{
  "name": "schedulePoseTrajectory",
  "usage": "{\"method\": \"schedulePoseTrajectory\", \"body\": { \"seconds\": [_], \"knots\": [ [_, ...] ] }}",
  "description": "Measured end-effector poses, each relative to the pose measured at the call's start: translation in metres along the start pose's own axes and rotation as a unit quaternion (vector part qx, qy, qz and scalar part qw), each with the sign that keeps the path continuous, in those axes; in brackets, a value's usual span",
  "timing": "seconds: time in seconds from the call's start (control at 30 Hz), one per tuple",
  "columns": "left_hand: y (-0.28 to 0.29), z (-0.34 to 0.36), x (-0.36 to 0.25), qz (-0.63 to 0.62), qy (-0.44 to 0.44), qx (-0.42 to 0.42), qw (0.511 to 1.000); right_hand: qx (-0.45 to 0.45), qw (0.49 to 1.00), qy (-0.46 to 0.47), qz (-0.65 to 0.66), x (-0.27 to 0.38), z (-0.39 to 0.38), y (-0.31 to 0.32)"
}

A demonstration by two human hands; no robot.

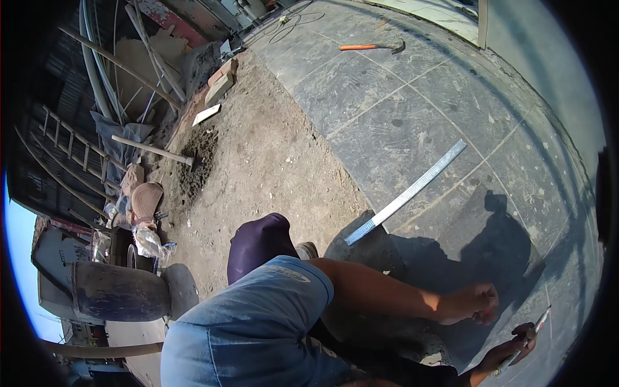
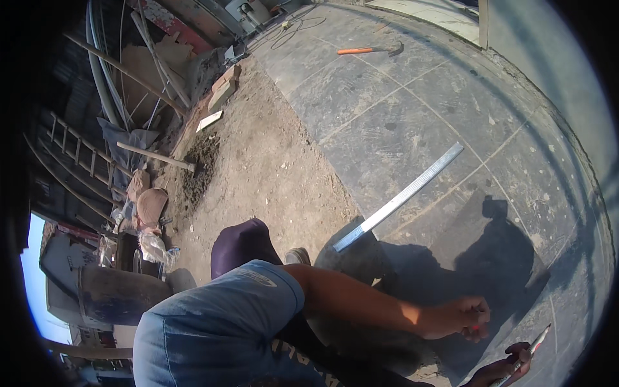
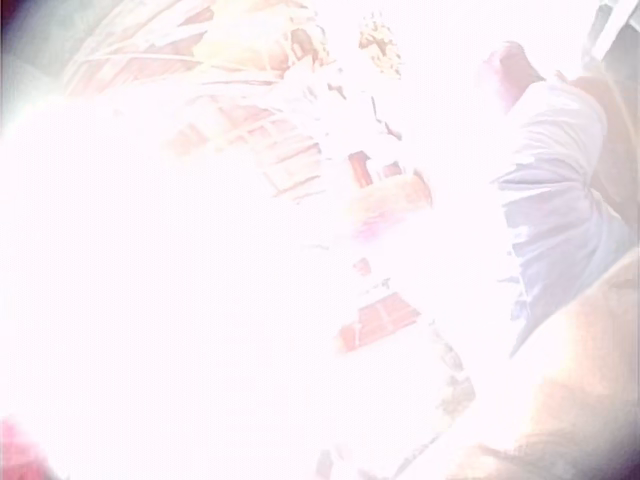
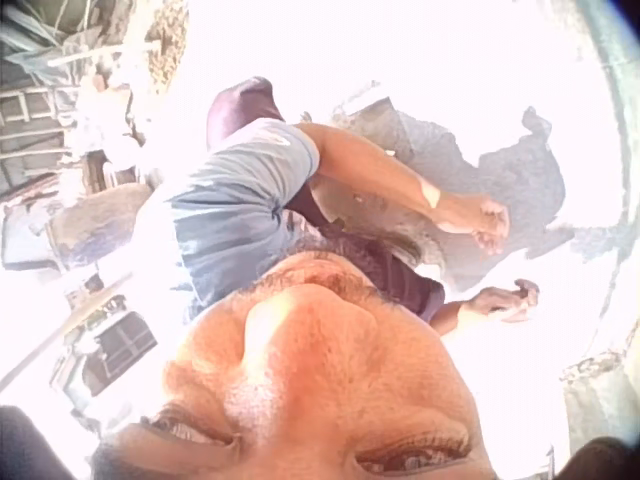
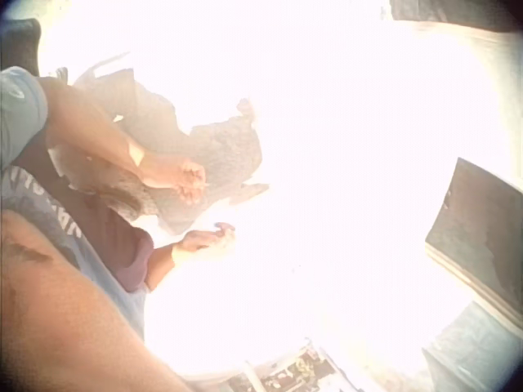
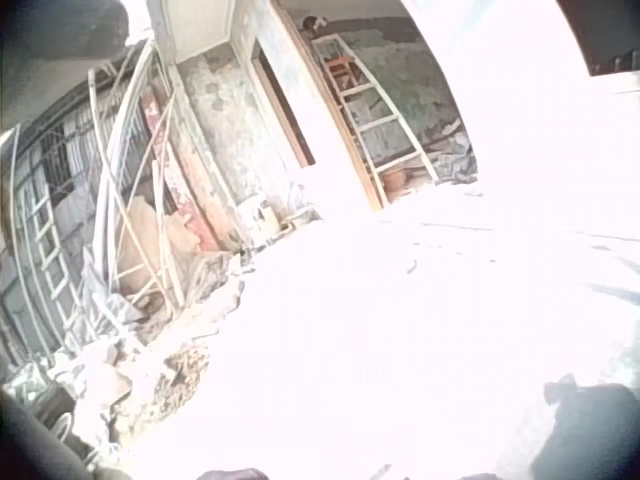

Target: The person measures a tile with a measuring tape and marks guide lines on its surface using a metal straight edge and a marker.

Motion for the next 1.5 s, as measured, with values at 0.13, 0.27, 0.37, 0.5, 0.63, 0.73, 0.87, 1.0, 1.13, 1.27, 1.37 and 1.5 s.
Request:
{"method": "schedulePoseTrajectory", "body": {
  "seconds": [0.13,0.27,0.37,0.5,0.63,0.73,0.87,1.0,1.13,1.27,1.37,1.5],
  "knots": [
    [0.009,0.030,-0.048,-0.092,-0.079,-0.004,0.993,0.068,0.988,-0.069,0.117,0.009,-0.040,-0.024],
    [-0.013,0.046,-0.058,-0.192,-0.042,0.045,0.979,0.060,0.990,-0.001,0.126,0.048,-0.027,-0.034],
    [0.008,0.021,-0.090,-0.201,-0.060,0.023,0.977,0.152,0.979,-0.002,0.134,0.073,-0.018,-0.072],
    [0.011,0.020,-0.093,-0.168,-0.051,0.030,0.984,0.133,0.973,-0.018,0.188,0.070,-0.011,-0.079],
    [-0.004,0.026,-0.071,-0.168,-0.034,0.073,0.983,0.131,0.978,-0.008,0.162,0.062,-0.012,-0.060],
    [-0.006,0.023,-0.065,-0.175,-0.022,0.088,0.980,0.121,0.979,-0.004,0.161,0.064,-0.011,-0.059],
    [-0.006,0.017,-0.062,-0.168,-0.014,0.101,0.981,0.115,0.982,-0.007,0.150,0.066,-0.008,-0.063],
    [-0.006,0.015,-0.057,-0.127,-0.041,0.110,0.985,0.132,0.984,0.022,0.118,0.065,-0.006,-0.066],
    [-0.015,0.014,-0.057,-0.108,-0.064,0.081,0.989,0.114,0.987,0.087,0.072,0.065,-0.004,-0.070],
    [-0.024,0.008,-0.051,-0.109,-0.040,0.124,0.986,0.048,0.989,0.026,0.135,0.057,-0.020,-0.061],
    [-0.022,0.009,-0.050,-0.098,-0.060,0.143,0.983,-0.014,0.949,-0.122,0.292,0.052,-0.031,-0.071],
    [-0.019,0.015,-0.068,-0.056,-0.065,0.128,0.988,0.095,0.959,-0.114,0.242,0.036,-0.038,-0.074]
  ]
}}
Point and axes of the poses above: each hand's wrist, its own z-axis towards the middle knuckle, its own y-axis out of the back of the hand, x = y × z, the point moved 5 cm from there along z, towards the middle knuckle, and after that the axes turned 8 degrees about -x, right-handed, at the moved point
